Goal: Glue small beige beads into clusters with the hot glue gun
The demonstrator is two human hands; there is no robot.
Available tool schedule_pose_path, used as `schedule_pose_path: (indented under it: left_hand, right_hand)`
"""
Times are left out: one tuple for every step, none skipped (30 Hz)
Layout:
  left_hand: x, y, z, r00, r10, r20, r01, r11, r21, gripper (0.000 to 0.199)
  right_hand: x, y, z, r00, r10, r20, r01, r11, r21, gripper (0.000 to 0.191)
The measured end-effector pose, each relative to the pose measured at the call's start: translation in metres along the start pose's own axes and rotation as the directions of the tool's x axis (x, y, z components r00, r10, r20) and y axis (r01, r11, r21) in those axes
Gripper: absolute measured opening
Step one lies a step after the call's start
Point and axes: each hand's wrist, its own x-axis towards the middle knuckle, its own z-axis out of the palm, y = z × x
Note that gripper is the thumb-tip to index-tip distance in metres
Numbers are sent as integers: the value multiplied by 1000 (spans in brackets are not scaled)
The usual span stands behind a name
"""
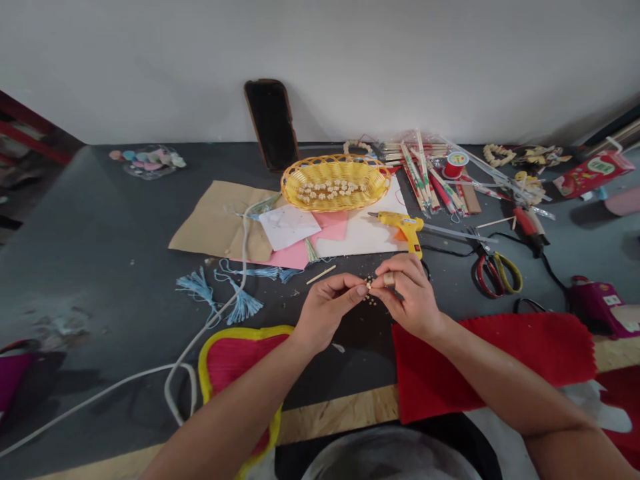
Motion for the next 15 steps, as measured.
schedule_pose_path:
  left_hand:
    - [0, 0, 0, 1000, 2, -2, -2, 1000, 2, 16]
    - [0, 0, 0, 1000, 6, -2, -6, 1000, 4, 16]
    - [0, 0, -1, 1000, 8, 0, -8, 1000, 7, 16]
    - [0, 0, -1, 1000, 8, 3, -8, 1000, 9, 15]
    - [0, 1, 0, 1000, 7, 8, -7, 1000, 8, 15]
    - [0, 1, 0, 1000, 4, 12, -4, 1000, 2, 15]
    - [0, 1, 0, 1000, 0, 17, 0, 1000, -5, 15]
    - [0, 2, 0, 1000, -3, 23, 3, 1000, -10, 15]
    - [0, 2, 0, 1000, -6, 30, 6, 1000, -12, 15]
    - [0, 3, 0, 999, -10, 38, 10, 1000, -9, 16]
    - [0, 3, -1, 999, -14, 48, 14, 1000, 1, 16]
    - [0, 3, -1, 998, -21, 60, 20, 1000, 14, 17]
    - [0, 3, -1, 997, -27, 72, 25, 999, 29, 18]
    - [0, 3, -1, 996, -31, 83, 28, 999, 42, 18]
    - [0, 3, -2, 995, -33, 94, 28, 998, 55, 19]
  right_hand:
    - [0, 0, 0, 1000, 7, 4, -7, 1000, 1, 8]
    - [0, 0, 0, 1000, 12, 8, -12, 1000, 5, 9]
    - [-1, 1, 0, 1000, 15, 9, -15, 1000, 13, 8]
    - [-1, 1, 0, 1000, 16, 8, -17, 1000, 23, 7]
    - [-1, 1, -1, 1000, 17, 3, -17, 999, 36, 6]
    - [-1, 2, -2, 1000, 19, -5, -19, 999, 49, 6]
    - [0, 2, -3, 1000, 23, -12, -23, 998, 61, 8]
    - [0, 3, -5, 999, 29, -16, -28, 997, 78, 11]
    - [0, 4, -6, 999, 36, -10, -35, 994, 103, 13]
    - [0, 4, -7, 999, 45, 8, -45, 989, 139, 14]
    - [0, 5, -8, 998, 56, 37, -61, 981, 185, 15]
    - [0, 6, -9, 995, 65, 69, -80, 969, 235, 15]
    - [0, 7, -9, 992, 71, 102, -98, 954, 285, 15]
    - [-1, 7, -10, 989, 76, 130, -115, 938, 327, 15]
    - [-2, 8, -9, 986, 80, 148, -129, 925, 358, 15]
